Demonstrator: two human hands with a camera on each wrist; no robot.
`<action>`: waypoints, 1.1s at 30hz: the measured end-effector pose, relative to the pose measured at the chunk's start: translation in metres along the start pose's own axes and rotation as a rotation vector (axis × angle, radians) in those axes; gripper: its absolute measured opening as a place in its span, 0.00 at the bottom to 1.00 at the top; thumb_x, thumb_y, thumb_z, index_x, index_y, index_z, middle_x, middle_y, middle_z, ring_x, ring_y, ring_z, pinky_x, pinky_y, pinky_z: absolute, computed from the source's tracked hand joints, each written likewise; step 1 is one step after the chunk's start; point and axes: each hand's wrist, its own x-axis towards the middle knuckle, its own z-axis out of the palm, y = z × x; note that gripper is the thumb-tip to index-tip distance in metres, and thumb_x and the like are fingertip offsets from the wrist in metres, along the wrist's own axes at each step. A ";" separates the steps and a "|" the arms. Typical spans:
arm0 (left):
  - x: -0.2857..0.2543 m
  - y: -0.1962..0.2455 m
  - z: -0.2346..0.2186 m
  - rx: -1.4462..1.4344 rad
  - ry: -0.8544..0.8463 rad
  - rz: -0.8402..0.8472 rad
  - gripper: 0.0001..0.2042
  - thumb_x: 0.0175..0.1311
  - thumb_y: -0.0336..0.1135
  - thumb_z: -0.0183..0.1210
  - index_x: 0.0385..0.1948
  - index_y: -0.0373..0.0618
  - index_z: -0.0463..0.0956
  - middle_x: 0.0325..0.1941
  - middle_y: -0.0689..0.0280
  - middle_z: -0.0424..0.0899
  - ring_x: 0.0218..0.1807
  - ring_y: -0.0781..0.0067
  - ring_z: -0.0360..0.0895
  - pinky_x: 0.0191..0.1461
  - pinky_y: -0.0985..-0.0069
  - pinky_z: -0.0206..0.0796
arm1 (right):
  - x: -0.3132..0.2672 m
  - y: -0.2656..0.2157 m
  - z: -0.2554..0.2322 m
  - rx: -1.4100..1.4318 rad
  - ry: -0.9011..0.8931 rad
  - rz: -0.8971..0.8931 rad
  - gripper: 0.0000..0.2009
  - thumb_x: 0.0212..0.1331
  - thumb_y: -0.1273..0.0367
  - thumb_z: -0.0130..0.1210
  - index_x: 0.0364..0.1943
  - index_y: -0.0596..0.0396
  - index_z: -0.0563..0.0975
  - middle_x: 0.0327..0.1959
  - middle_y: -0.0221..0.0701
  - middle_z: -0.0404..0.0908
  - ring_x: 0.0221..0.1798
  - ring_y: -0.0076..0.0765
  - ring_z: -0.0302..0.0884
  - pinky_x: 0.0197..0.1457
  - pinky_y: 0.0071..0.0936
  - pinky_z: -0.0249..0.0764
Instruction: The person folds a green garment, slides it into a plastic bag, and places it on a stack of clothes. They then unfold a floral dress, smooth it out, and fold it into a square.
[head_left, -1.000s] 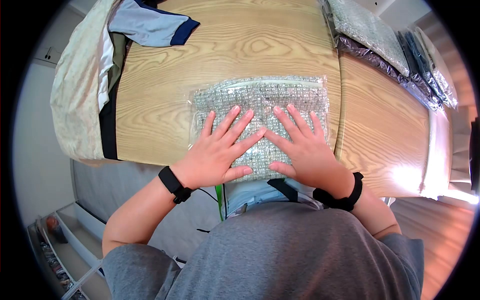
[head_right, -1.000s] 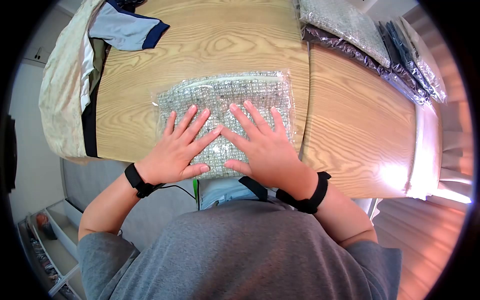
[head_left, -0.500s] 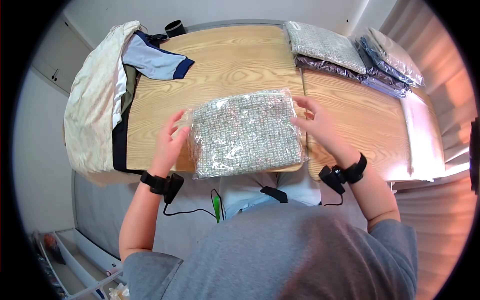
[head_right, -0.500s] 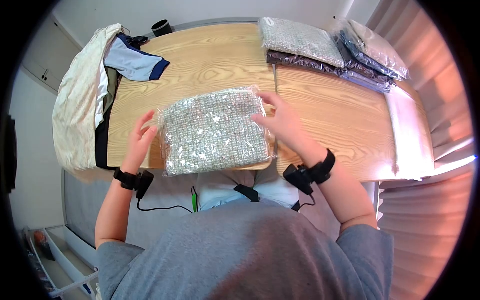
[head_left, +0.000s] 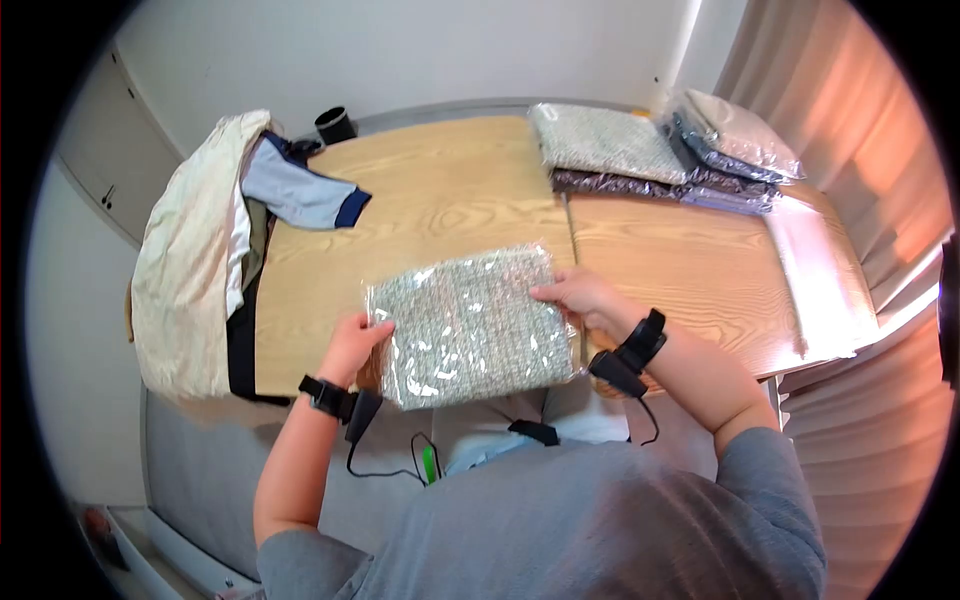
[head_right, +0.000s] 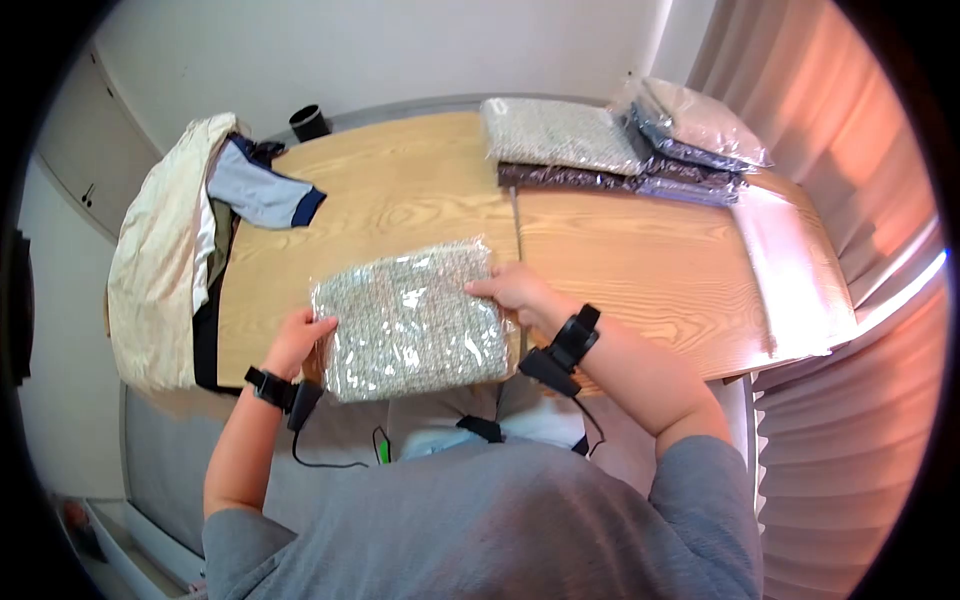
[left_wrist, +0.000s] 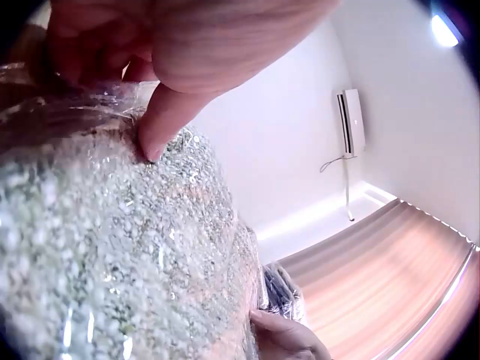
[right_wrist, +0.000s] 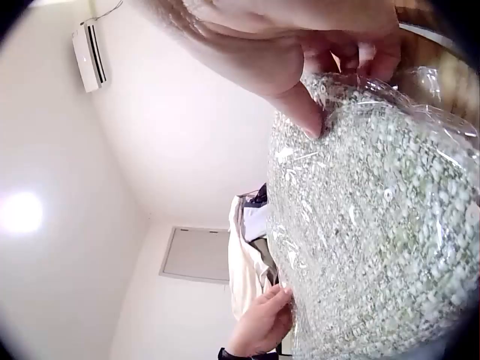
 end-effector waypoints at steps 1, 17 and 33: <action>0.000 0.002 0.001 0.053 0.004 0.025 0.08 0.59 0.32 0.57 0.35 0.38 0.75 0.30 0.71 0.78 0.30 0.81 0.71 0.35 0.81 0.63 | -0.006 -0.002 0.005 0.054 -0.012 -0.018 0.10 0.55 0.70 0.58 0.37 0.64 0.77 0.30 0.32 0.79 0.30 0.27 0.75 0.34 0.24 0.71; -0.008 0.010 0.019 -0.500 -0.132 -0.078 0.12 0.60 0.39 0.56 0.38 0.40 0.73 0.35 0.69 0.76 0.33 0.78 0.73 0.36 0.80 0.67 | 0.005 -0.003 0.001 0.146 0.230 -0.146 0.15 0.63 0.64 0.49 0.43 0.66 0.71 0.35 0.39 0.78 0.31 0.34 0.77 0.33 0.33 0.75; -0.039 0.042 0.055 -0.578 -0.154 0.012 0.19 0.61 0.29 0.54 0.54 0.40 0.62 0.47 0.62 0.77 0.45 0.71 0.76 0.46 0.74 0.71 | -0.107 0.017 0.039 -0.222 -0.489 0.079 0.20 0.59 0.57 0.53 0.48 0.58 0.72 0.45 0.32 0.77 0.47 0.28 0.74 0.52 0.25 0.69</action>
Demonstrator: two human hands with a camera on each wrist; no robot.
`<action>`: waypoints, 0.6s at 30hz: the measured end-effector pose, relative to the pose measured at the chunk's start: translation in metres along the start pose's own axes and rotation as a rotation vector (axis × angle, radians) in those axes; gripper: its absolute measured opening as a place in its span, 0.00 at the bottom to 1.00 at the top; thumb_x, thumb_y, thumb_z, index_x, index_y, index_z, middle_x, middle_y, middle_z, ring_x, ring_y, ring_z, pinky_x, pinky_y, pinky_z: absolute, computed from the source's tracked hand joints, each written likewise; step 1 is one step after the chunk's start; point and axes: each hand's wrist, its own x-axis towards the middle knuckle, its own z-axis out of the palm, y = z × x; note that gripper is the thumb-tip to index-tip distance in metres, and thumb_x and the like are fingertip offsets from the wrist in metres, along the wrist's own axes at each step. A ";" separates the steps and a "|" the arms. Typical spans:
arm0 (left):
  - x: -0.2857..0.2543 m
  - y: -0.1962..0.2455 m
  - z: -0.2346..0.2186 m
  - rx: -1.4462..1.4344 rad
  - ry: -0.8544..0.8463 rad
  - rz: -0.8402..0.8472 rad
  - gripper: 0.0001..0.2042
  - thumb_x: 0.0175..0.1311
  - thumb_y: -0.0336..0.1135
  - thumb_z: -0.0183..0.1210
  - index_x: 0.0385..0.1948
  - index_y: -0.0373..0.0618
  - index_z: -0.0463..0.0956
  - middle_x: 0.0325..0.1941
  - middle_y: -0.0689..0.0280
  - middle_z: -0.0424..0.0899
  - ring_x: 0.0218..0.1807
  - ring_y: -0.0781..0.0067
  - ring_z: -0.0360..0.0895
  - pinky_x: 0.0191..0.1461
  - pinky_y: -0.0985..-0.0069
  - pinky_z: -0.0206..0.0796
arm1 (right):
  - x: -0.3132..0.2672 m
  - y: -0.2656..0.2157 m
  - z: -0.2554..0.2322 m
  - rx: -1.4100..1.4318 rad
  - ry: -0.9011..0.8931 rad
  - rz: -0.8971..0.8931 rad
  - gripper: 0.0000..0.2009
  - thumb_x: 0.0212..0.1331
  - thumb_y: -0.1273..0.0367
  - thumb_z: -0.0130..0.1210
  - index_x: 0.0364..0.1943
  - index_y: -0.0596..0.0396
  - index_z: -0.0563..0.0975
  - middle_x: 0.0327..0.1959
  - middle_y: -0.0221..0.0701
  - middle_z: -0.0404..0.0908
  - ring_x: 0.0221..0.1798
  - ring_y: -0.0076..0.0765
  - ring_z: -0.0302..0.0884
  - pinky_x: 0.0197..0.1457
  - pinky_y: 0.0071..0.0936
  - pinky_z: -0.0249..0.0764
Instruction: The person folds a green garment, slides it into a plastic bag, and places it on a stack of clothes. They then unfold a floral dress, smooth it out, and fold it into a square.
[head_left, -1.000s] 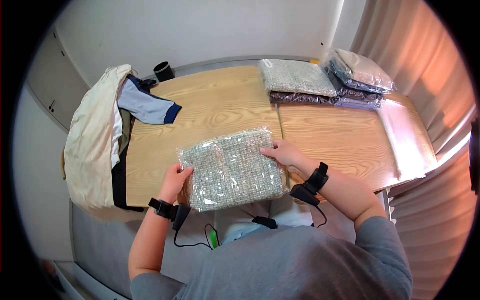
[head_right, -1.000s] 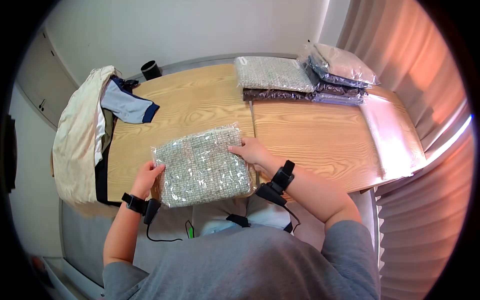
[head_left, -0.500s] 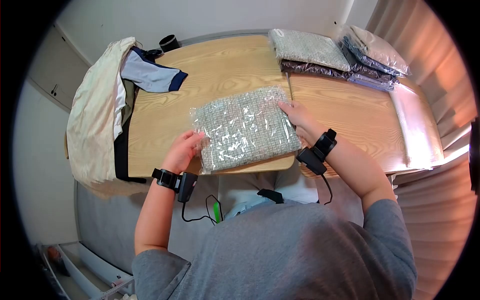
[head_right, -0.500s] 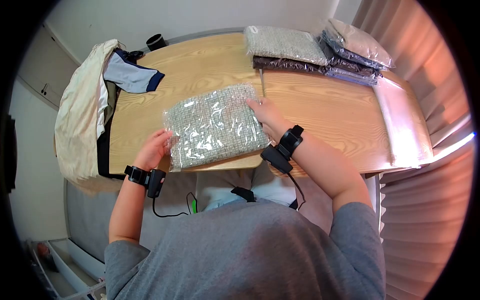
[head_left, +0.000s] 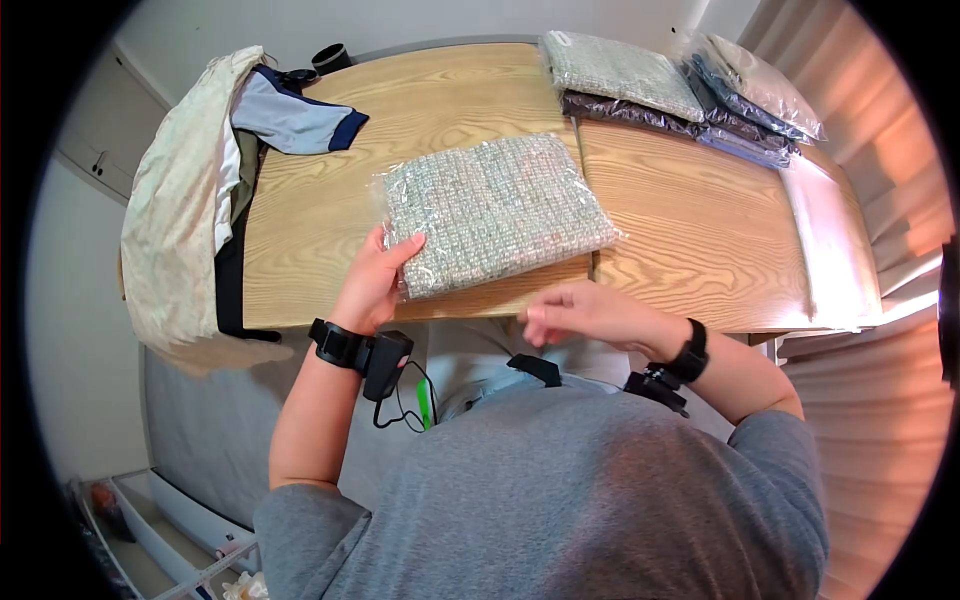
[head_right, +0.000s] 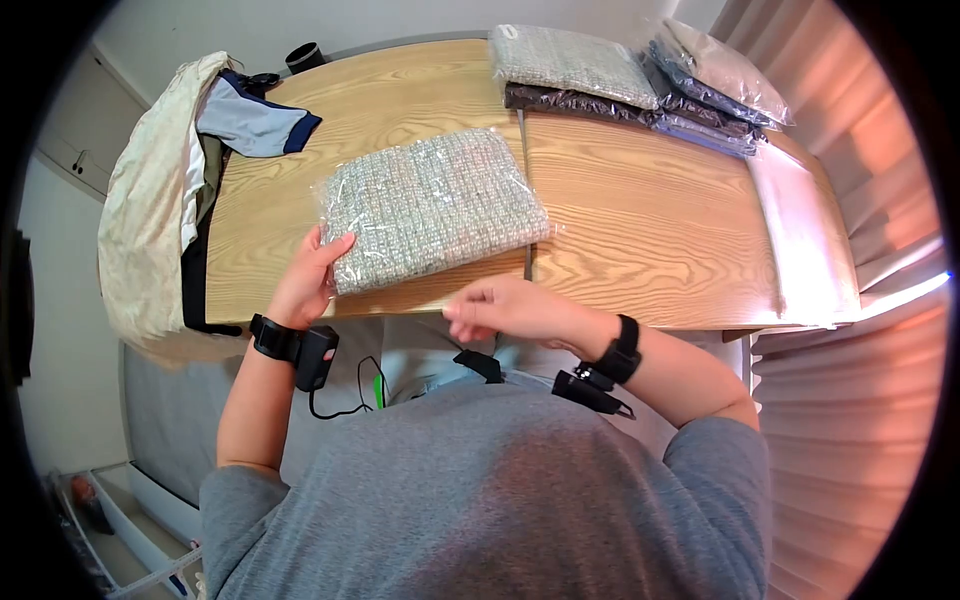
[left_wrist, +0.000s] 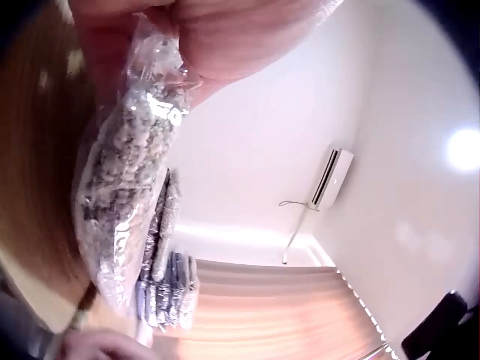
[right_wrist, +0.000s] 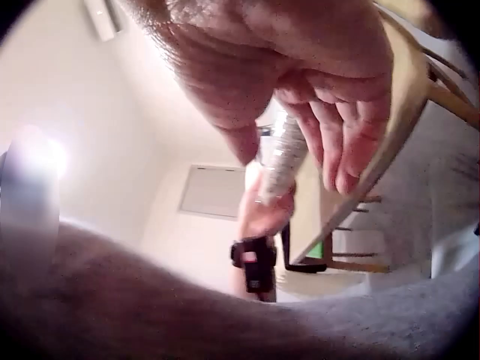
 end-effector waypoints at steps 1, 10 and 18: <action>-0.001 0.001 0.004 -0.001 -0.005 0.004 0.19 0.61 0.29 0.54 0.54 0.40 0.62 0.47 0.62 0.77 0.45 0.71 0.76 0.46 0.74 0.71 | 0.011 0.012 -0.004 -0.003 0.005 -0.002 0.20 0.59 0.57 0.53 0.48 0.58 0.72 0.45 0.32 0.77 0.47 0.28 0.74 0.52 0.25 0.69; -0.014 -0.022 0.015 -0.154 -0.014 0.018 0.27 0.58 0.29 0.57 0.58 0.44 0.54 0.52 0.60 0.72 0.48 0.70 0.74 0.44 0.72 0.71 | 0.058 0.007 -0.008 1.180 0.169 -0.431 0.24 0.59 0.67 0.51 0.59 0.53 0.60 0.61 0.36 0.64 0.62 0.42 0.61 0.66 0.44 0.57; -0.020 -0.036 -0.017 0.090 0.231 0.080 0.24 0.68 0.55 0.36 0.40 0.42 0.71 0.27 0.71 0.76 0.24 0.85 0.68 0.22 0.85 0.52 | 0.014 -0.061 -0.015 1.086 0.228 -0.411 0.18 0.58 0.73 0.48 0.54 0.57 0.64 0.53 0.36 0.70 0.55 0.40 0.70 0.59 0.41 0.67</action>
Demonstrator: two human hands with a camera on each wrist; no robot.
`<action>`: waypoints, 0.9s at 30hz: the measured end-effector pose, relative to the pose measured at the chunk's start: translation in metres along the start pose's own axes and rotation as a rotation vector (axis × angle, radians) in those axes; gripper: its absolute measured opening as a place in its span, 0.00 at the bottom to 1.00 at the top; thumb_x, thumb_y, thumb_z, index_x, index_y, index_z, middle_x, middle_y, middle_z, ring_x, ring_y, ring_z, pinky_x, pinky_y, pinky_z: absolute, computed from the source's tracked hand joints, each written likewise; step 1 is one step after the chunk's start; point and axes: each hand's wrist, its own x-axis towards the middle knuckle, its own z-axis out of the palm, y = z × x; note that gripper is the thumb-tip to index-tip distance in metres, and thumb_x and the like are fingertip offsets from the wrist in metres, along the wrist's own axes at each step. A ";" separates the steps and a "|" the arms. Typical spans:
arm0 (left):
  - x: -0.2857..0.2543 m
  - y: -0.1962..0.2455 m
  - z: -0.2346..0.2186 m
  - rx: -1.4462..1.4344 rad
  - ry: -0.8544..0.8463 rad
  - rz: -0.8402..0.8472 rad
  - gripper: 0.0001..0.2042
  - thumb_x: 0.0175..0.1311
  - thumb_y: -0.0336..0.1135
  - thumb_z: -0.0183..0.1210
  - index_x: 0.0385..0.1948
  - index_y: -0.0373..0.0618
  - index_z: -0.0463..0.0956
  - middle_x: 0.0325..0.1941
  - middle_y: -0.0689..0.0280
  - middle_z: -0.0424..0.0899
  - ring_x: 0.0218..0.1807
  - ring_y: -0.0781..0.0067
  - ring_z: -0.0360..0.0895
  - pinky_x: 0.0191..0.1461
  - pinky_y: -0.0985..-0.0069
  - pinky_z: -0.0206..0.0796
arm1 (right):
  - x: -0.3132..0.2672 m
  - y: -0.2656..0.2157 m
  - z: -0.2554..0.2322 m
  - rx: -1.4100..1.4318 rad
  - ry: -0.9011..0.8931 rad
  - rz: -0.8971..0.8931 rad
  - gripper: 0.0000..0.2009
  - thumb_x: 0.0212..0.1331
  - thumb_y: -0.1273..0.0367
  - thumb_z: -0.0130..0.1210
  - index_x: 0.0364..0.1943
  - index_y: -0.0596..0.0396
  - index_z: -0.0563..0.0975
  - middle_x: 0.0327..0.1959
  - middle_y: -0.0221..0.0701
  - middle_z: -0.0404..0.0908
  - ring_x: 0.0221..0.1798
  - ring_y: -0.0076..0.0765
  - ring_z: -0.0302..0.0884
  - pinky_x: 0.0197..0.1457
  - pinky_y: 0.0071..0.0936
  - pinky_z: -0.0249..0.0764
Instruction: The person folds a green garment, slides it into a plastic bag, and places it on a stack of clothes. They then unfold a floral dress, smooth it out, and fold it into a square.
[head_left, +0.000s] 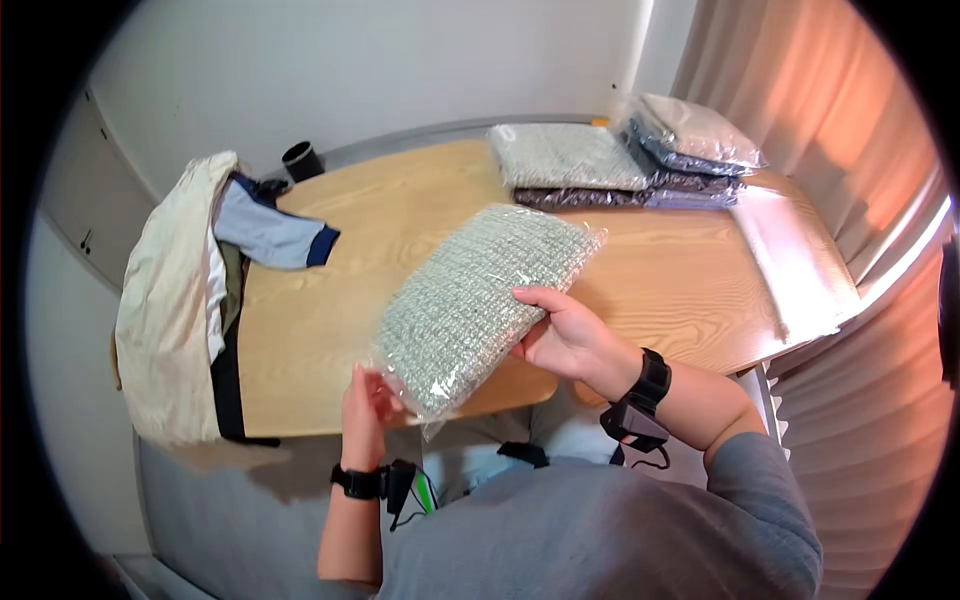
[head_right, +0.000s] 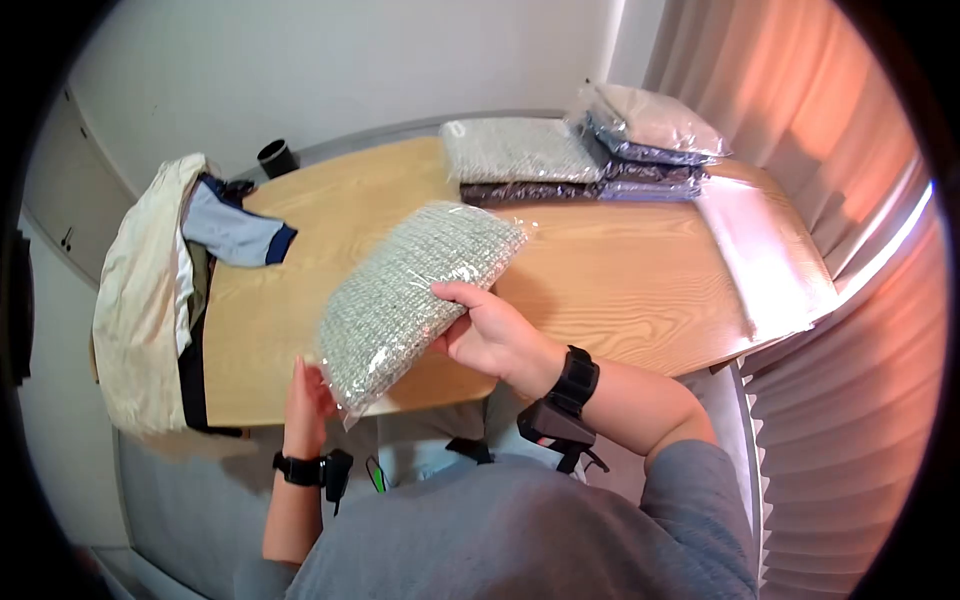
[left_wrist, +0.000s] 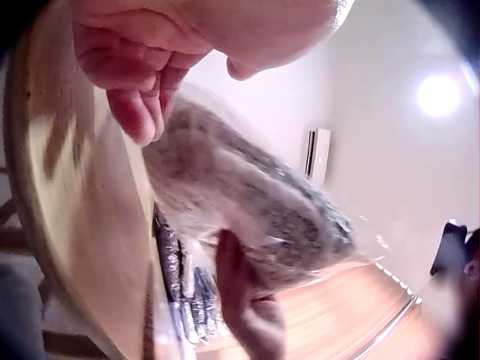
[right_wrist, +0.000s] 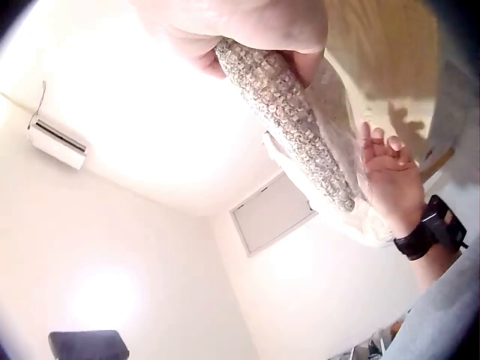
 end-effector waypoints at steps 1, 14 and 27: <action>-0.001 -0.001 0.000 -0.001 0.057 0.038 0.23 0.69 0.54 0.36 0.38 0.41 0.71 0.22 0.71 0.75 0.18 0.85 0.66 0.21 0.87 0.51 | -0.002 -0.010 0.009 -0.003 0.007 -0.031 0.18 0.58 0.72 0.48 0.53 0.57 0.64 0.54 0.37 0.70 0.54 0.40 0.70 0.59 0.41 0.67; 0.014 -0.031 0.017 0.710 0.213 0.609 0.15 0.68 0.34 0.40 0.25 0.36 0.73 0.18 0.66 0.70 0.22 0.75 0.68 0.30 0.78 0.62 | 0.133 -0.199 -0.038 0.180 -0.042 -0.567 0.15 0.59 0.71 0.49 0.48 0.61 0.65 0.51 0.40 0.69 0.54 0.42 0.67 0.59 0.40 0.66; 0.010 -0.028 0.024 0.803 0.258 0.604 0.16 0.68 0.35 0.41 0.25 0.38 0.74 0.17 0.65 0.70 0.22 0.72 0.68 0.30 0.75 0.61 | 0.140 -0.214 -0.089 0.165 0.107 -0.452 0.24 0.59 0.67 0.49 0.57 0.60 0.58 0.61 0.46 0.58 0.63 0.50 0.56 0.67 0.47 0.52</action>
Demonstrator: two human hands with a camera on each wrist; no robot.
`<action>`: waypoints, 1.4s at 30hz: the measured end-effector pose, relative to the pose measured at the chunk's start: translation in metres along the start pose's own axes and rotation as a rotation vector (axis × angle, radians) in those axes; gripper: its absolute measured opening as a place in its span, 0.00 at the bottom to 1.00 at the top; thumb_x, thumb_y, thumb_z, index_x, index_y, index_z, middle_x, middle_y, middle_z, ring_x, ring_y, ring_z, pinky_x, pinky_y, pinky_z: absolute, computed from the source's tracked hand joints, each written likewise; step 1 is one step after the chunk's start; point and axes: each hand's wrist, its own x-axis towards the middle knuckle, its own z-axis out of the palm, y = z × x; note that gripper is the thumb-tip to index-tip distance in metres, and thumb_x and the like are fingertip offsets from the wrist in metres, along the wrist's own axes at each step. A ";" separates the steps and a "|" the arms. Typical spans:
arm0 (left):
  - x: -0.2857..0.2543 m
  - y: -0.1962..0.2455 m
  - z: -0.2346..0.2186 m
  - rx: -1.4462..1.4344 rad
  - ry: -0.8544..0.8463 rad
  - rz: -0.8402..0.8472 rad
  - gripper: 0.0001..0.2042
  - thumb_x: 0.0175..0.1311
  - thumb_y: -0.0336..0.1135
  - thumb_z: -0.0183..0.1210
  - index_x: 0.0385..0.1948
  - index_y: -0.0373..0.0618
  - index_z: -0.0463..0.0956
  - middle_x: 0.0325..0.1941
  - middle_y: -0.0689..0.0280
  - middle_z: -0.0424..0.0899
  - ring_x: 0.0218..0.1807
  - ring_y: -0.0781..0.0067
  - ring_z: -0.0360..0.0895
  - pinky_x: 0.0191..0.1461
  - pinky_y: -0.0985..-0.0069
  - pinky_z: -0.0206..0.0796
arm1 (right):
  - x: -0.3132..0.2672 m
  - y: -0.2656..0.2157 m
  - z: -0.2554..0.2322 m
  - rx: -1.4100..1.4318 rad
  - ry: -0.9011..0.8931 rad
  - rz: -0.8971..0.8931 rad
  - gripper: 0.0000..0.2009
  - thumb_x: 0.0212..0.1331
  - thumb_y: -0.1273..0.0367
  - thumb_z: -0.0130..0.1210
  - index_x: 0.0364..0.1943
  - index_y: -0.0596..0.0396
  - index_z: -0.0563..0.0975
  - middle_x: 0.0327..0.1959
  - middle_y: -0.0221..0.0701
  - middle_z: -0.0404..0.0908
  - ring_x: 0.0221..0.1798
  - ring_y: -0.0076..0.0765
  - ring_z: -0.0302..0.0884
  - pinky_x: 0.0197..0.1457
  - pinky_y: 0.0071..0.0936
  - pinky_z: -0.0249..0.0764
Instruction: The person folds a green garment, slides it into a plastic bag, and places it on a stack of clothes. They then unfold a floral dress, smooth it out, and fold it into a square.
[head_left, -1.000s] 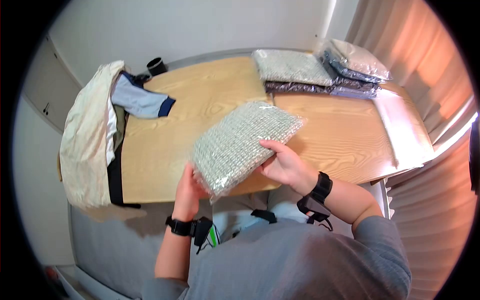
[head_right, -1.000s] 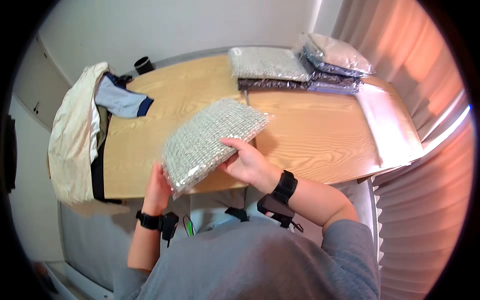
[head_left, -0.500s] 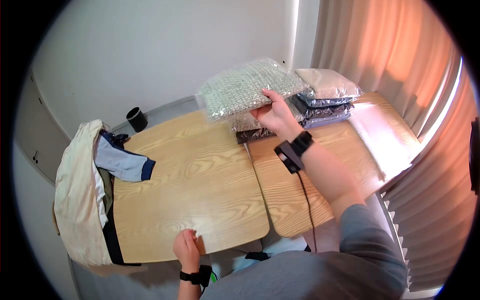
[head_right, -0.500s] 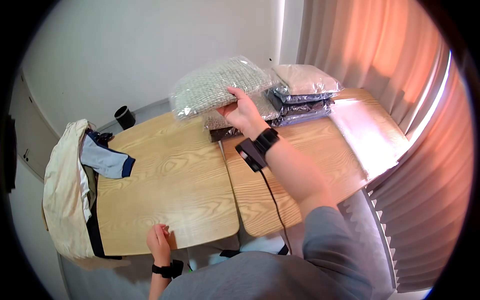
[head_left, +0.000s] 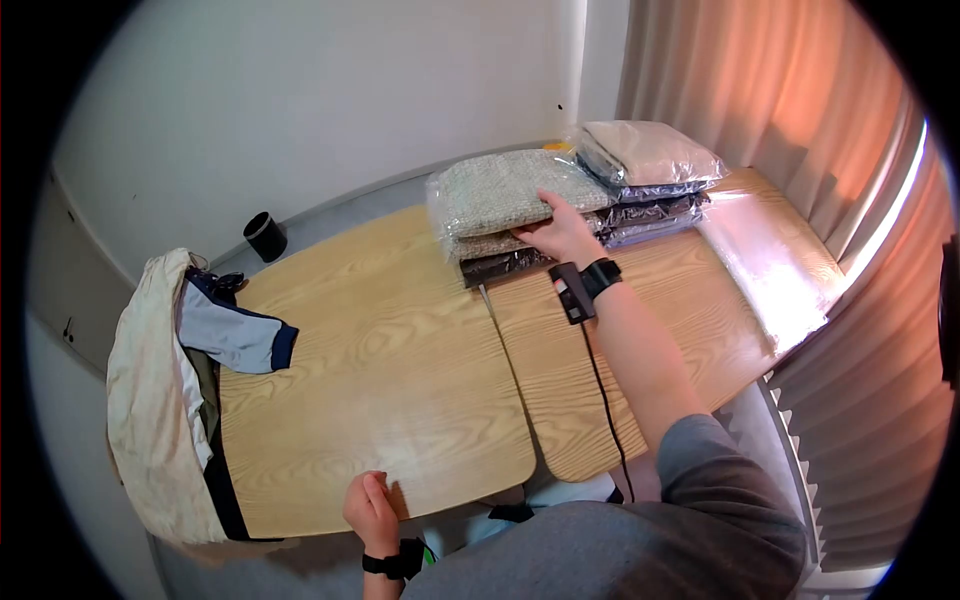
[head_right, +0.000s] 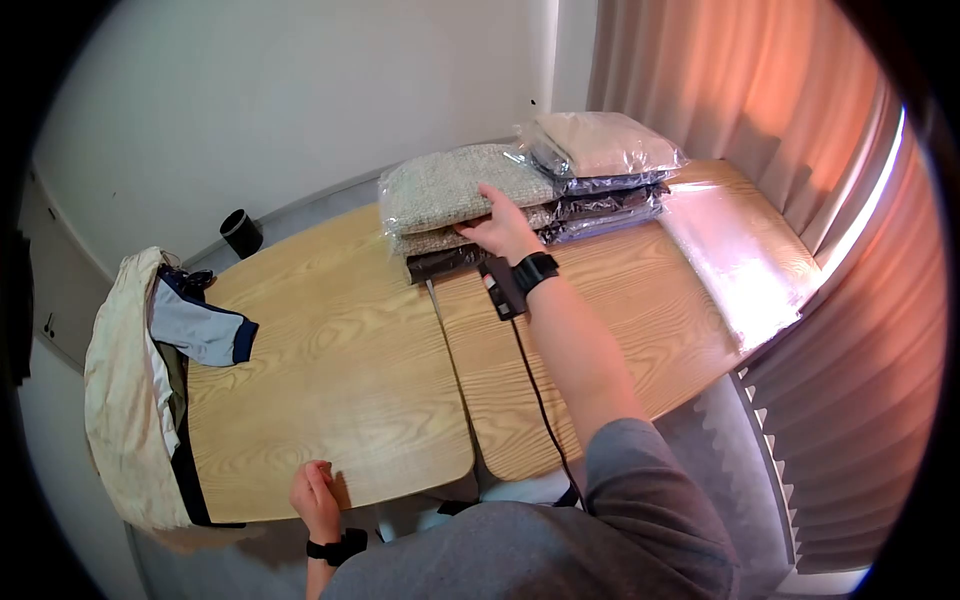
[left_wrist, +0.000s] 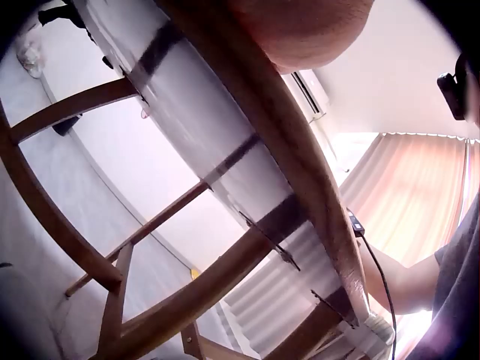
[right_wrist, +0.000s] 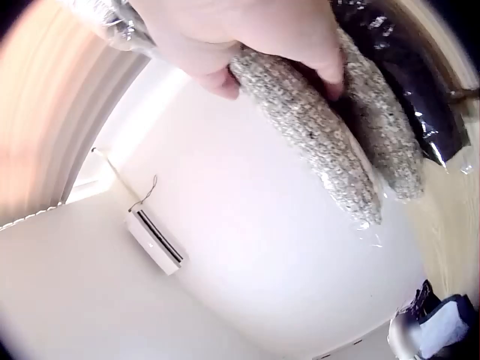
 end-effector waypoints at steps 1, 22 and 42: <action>0.000 -0.001 0.001 0.006 0.003 -0.007 0.16 0.68 0.35 0.41 0.25 0.38 0.74 0.17 0.65 0.70 0.22 0.72 0.68 0.30 0.75 0.61 | -0.006 -0.007 0.002 -0.125 -0.024 0.032 0.26 0.59 0.65 0.50 0.59 0.61 0.56 0.62 0.48 0.57 0.64 0.50 0.55 0.67 0.46 0.52; 0.001 -0.007 -0.007 -0.133 -0.020 -0.045 0.16 0.67 0.36 0.42 0.24 0.38 0.76 0.20 0.63 0.75 0.25 0.71 0.72 0.31 0.72 0.64 | -0.068 0.149 -0.029 -0.146 0.048 0.423 0.07 0.55 0.74 0.50 0.36 0.63 0.68 0.35 0.41 0.75 0.38 0.38 0.75 0.43 0.28 0.75; 0.124 -0.177 -0.239 0.890 0.337 -0.723 0.17 0.50 0.33 0.58 0.44 0.44 0.72 0.47 0.50 0.72 0.52 0.52 0.70 0.53 0.61 0.65 | -0.077 0.181 -0.033 -0.181 -0.115 0.495 0.05 0.60 0.74 0.46 0.36 0.63 0.70 0.34 0.38 0.76 0.37 0.35 0.76 0.39 0.26 0.76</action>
